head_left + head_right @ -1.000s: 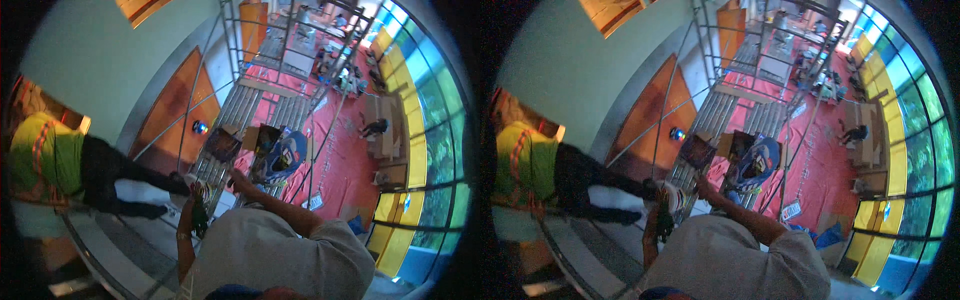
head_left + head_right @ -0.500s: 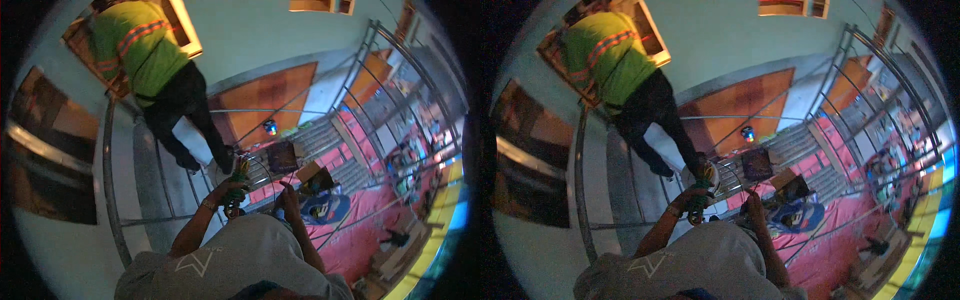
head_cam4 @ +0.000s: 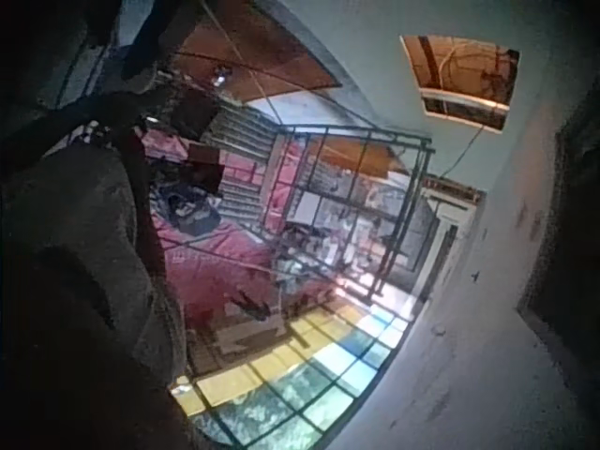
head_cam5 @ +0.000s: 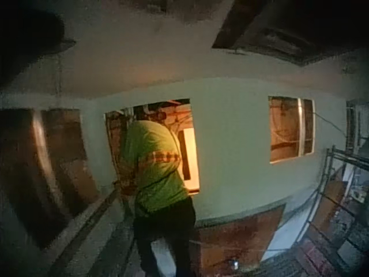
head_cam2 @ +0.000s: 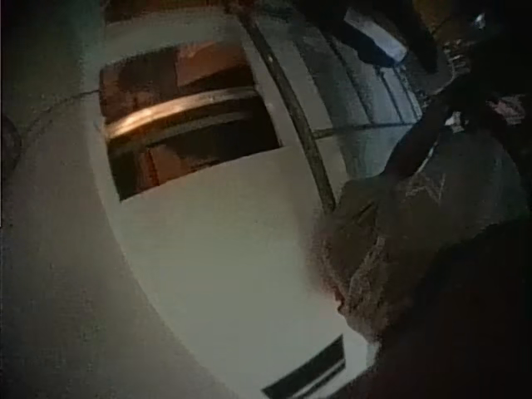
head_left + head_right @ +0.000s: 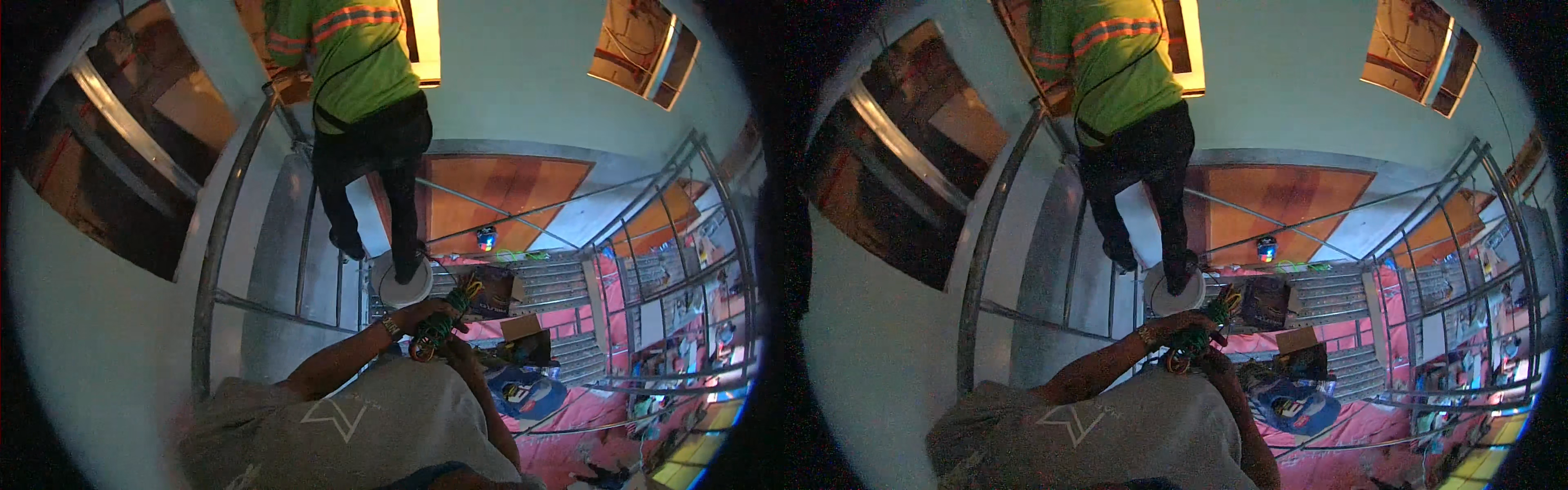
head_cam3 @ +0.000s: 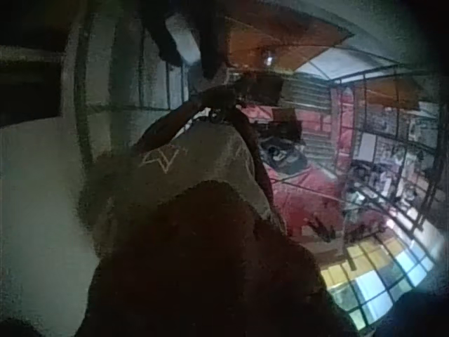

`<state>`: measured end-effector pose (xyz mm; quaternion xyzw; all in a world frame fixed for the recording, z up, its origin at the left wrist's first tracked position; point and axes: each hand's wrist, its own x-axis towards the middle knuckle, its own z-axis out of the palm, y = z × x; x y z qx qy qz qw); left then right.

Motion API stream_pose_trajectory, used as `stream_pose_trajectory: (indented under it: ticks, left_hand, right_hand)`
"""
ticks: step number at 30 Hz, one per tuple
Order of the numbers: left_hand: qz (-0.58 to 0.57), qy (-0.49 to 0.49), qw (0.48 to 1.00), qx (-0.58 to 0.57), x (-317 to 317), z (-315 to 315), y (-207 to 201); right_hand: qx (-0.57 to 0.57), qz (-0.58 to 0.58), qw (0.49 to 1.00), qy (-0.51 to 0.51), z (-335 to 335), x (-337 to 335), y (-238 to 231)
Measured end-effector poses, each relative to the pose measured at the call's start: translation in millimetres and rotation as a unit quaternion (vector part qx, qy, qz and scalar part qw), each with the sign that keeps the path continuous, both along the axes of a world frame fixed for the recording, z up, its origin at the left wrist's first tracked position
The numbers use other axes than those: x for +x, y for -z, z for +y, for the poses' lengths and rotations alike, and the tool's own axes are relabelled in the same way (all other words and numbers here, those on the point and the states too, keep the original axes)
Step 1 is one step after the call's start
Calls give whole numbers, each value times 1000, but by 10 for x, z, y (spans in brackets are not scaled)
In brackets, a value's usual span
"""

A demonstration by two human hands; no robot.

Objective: The person organizes a bundle of electrical cables by hand while standing on scaffolding.

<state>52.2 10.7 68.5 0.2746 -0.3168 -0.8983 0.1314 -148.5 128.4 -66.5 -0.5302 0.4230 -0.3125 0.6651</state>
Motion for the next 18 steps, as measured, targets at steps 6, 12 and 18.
stream_pose_trajectory:
  ticks: [6, 12, 18]
  left_hand:
    - [-52, -12, 984, -169, 145, 33, -150]
    - [-37, 116, 971, -207, 300, 66, -159]
    - [-97, 126, 967, -198, 432, 268, -68]
  right_hand:
    - [-313, 109, 939, 90, -95, -61, -296]
    - [-160, 44, 962, 216, -364, -273, -347]
    - [-160, -137, 946, 247, -528, -555, 227]
